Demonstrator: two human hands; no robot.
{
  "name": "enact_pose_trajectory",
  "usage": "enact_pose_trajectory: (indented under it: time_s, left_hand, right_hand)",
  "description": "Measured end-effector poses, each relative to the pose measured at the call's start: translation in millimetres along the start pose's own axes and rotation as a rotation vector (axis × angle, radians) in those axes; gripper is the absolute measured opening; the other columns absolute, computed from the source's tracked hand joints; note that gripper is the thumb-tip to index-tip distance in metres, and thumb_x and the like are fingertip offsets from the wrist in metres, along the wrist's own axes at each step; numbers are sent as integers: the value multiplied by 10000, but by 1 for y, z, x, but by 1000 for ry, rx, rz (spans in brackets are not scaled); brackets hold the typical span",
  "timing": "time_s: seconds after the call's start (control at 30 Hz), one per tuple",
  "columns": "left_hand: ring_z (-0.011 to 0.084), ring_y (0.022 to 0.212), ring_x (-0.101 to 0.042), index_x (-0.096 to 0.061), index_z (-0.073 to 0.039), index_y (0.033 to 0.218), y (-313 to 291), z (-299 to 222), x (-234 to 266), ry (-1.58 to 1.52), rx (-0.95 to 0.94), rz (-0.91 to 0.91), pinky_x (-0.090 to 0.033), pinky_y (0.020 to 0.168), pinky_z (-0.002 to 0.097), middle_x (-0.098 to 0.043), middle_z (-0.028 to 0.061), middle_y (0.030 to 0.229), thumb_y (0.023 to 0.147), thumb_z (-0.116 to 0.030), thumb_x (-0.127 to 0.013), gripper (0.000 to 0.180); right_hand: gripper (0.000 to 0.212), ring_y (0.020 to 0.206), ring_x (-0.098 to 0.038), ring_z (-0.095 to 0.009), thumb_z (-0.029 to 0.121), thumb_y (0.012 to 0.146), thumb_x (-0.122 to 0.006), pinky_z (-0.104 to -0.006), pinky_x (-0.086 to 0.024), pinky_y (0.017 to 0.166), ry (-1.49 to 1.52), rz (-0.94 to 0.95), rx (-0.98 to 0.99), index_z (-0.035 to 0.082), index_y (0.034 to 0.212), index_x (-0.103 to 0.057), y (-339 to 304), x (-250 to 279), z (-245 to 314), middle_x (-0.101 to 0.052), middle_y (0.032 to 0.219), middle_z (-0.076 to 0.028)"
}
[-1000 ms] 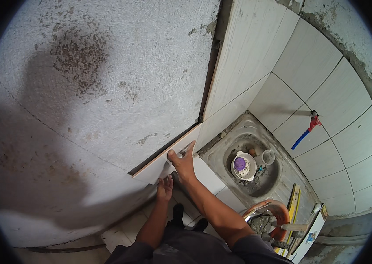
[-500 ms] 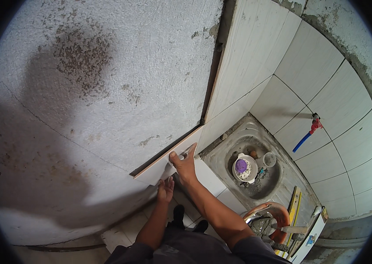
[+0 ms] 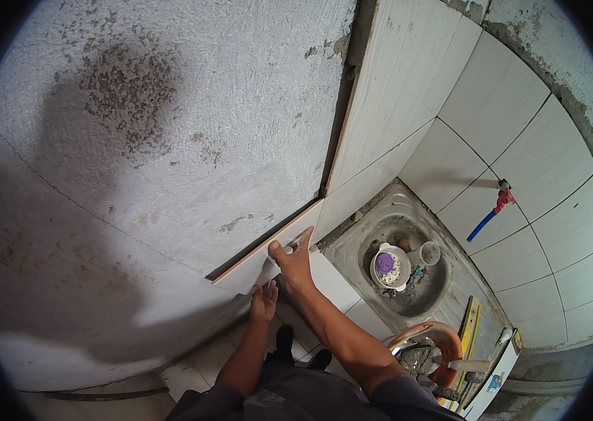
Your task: The person applies mortar onto the back of a tile using a trowel, attaches the tile to the wall, taps it with a hammer, and aligns it using a pencil and a wooden board.
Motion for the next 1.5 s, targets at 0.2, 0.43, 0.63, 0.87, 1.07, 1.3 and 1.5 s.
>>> enact_pose_trajectory:
  time_s: [0.2, 0.43, 0.63, 0.87, 1.07, 1.3, 1.5]
  left_hand:
    - [284, 1086, -542, -529, -103, 1080, 2, 1, 0, 34, 1, 23, -475, 900, 389, -549, 71, 1176, 878, -274, -540, 264]
    - [276, 1078, -543, -541, -134, 1046, 6, 2, -1, 41, -15, 79, -478, 890, 385, -567, 37, 1116, 851, -266, -586, 240]
    - [268, 1034, -560, -529, -147, 1046, 4, 5, -4, 66, -21, 26, -477, 874, 376, -553, 21, 1111, 815, -288, -636, 291]
    - [262, 1002, -564, -454, -125, 1135, 3, 8, -10, 137, -84, -62, -467, 873, 361, -487, 55, 1187, 805, -315, -647, 427]
    - [262, 1045, -527, -432, -104, 1153, -2, 10, -19, 142, -83, -83, -453, 892, 358, -477, 65, 1200, 799, -329, -650, 473]
    - [271, 1096, -488, -388, -101, 1210, 3, 13, -10, 151, -58, -159, -425, 929, 358, -435, 59, 1258, 816, -354, -627, 526]
    - [265, 1155, -445, -327, -94, 1296, 8, 15, -9, 172, -42, -97, -393, 956, 356, -385, 51, 1306, 828, -374, -608, 613]
  right_hand:
    - [1156, 1235, -300, -301, 330, 737, -738, -344, -347, 975, -83, -29, -6, 39, 1380, 178, 3, 3, -6, -188, 1383, -274]
    - [1148, 1179, -362, -284, 311, 744, -735, -335, -387, 931, -41, -2, 4, 36, 1378, 182, 4, 4, -11, -236, 1360, -265]
    - [1180, 1179, -363, -281, 341, 722, -750, -334, -392, 927, -29, -18, 18, 27, 1375, 181, 5, 4, -9, -243, 1358, -261]
    - [1219, 1266, -262, -312, 395, 690, -762, -349, -297, 1018, -78, -24, 2, -4, 1370, 169, 4, 5, -7, -172, 1396, -278]
    - [1234, 1290, -222, -320, 420, 677, -763, -355, -278, 1030, -84, -26, 3, -7, 1369, 165, 3, 4, -4, -136, 1408, -290]
    - [1228, 1282, -233, -323, 420, 679, -762, -354, -278, 1029, -139, -50, -31, -15, 1370, 155, 2, 6, -6, -146, 1401, -298]
    - [1217, 1276, -246, -319, 414, 688, -757, -352, -278, 1028, -144, -50, -18, -19, 1370, 152, 2, 6, -6, -164, 1394, -297]
Point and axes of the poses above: each hand's wrist, its own y-axis towards the middle knuckle, its own x-axis out of the back of the hand, z = x × y, the point moved 7 cm from there along y, towards the middle knuckle
